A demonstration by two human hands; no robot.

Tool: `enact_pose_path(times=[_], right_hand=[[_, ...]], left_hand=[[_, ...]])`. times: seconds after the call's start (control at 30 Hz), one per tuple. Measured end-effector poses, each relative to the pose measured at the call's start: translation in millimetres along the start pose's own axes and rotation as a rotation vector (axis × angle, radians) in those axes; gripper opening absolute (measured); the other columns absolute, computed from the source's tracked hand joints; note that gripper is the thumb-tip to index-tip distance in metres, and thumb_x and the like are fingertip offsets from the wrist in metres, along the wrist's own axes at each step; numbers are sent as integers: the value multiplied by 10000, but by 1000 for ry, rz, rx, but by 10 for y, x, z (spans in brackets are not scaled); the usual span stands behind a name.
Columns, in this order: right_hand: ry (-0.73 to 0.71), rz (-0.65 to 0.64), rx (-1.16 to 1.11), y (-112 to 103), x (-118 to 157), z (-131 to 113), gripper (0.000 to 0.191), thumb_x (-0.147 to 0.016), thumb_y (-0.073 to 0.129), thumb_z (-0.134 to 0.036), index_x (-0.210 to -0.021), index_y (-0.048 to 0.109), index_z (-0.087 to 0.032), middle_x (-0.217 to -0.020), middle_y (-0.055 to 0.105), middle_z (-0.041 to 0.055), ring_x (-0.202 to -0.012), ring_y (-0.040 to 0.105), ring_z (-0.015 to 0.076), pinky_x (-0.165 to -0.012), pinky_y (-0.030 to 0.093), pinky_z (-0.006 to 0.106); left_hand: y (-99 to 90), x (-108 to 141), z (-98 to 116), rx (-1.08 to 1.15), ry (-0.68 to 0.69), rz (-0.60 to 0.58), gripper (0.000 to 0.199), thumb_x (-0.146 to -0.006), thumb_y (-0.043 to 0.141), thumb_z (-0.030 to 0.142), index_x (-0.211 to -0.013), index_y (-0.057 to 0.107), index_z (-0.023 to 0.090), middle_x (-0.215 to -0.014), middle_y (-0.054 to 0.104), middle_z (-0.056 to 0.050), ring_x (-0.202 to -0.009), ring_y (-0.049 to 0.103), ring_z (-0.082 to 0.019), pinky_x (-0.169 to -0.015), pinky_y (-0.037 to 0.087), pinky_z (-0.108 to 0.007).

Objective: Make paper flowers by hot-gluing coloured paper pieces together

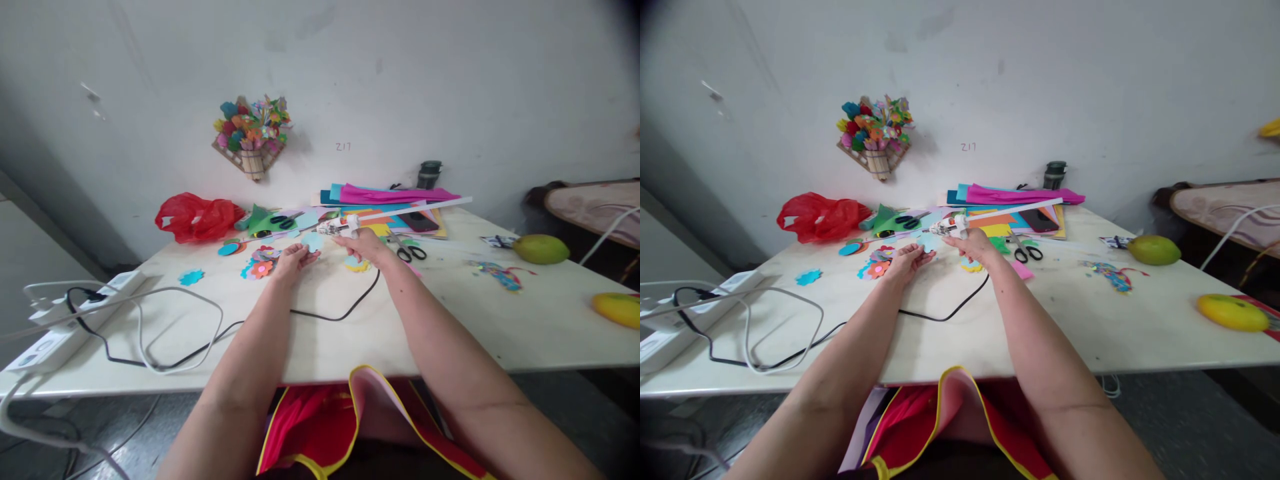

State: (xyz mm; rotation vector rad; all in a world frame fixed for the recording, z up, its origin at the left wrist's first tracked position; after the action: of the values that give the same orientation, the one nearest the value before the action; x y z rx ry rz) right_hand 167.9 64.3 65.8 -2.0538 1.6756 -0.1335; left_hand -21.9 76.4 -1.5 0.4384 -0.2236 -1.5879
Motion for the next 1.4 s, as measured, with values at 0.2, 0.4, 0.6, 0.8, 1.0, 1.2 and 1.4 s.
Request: enact_pose_path(times=[0.2,0.4,0.6,0.8,1.0,1.2,1.4], right_hand=[[6,130,50,-74,-47,49,311,-713,621,-434,-682,581,-127,-494,520,-10,-365,409,68,-375,335,197],[-26,201,467,-56,-124,148,328,-709,613,-418,-937,634,-182,-829,671,56,-747,606,181,-590,422,234],[-131,27,849,239,-114,181,403,-758,511,-257,-1157,560,-237,-1068,645,77,-943,597,241,-733,426,296],[-216,-109,955,559,-103,208,420,-801,473,-192,-1217,530,-187,-1131,597,131,-1005,564,249,-807,414,311],[-304,-115,925,819,-113,194,394,-825,483,-244,-1202,556,-157,-1096,591,141,-1036,533,251,-851,400,313],[-283,16,874,413,-183,24,318,-843,453,-344,-983,683,-175,-1026,638,120,-948,568,211,-802,398,273],[73,82,861,-353,-242,130,200,-754,541,-268,-810,709,-176,-848,688,80,-768,596,181,-608,370,236]], left_hand=[[-38,1,80,31,70,30,223,-695,688,191,-745,475,147,-663,624,-18,-761,674,-177,-783,541,-313],[-114,4,235,106,174,89,233,-693,686,182,-747,461,156,-667,632,-13,-804,673,-186,-786,528,-301],[-119,32,367,161,232,138,188,-691,686,169,-738,504,150,-709,638,-10,-822,671,-192,-792,514,-292],[-69,38,389,130,227,120,153,-693,687,186,-747,550,141,-729,655,-30,-822,669,-191,-796,508,-297],[-30,30,343,105,191,61,186,-667,707,201,-756,553,146,-722,663,-27,-815,670,-191,-797,514,-306],[41,44,295,71,130,16,181,-660,698,192,-722,535,143,-667,666,-33,-755,679,-202,-727,538,-303],[167,43,211,-35,66,-96,210,-670,701,220,-713,512,143,-618,637,-24,-702,679,-195,-629,536,-261]])
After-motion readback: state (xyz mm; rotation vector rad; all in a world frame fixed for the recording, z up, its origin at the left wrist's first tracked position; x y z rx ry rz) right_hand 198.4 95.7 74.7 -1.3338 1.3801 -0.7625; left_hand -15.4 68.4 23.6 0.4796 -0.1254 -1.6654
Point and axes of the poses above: each hand's wrist, its own x-axis away from the middle knuckle, its own y-axis out of the palm, z = x × y, the point moved 6 cm from there along -x, towards the middle knuckle
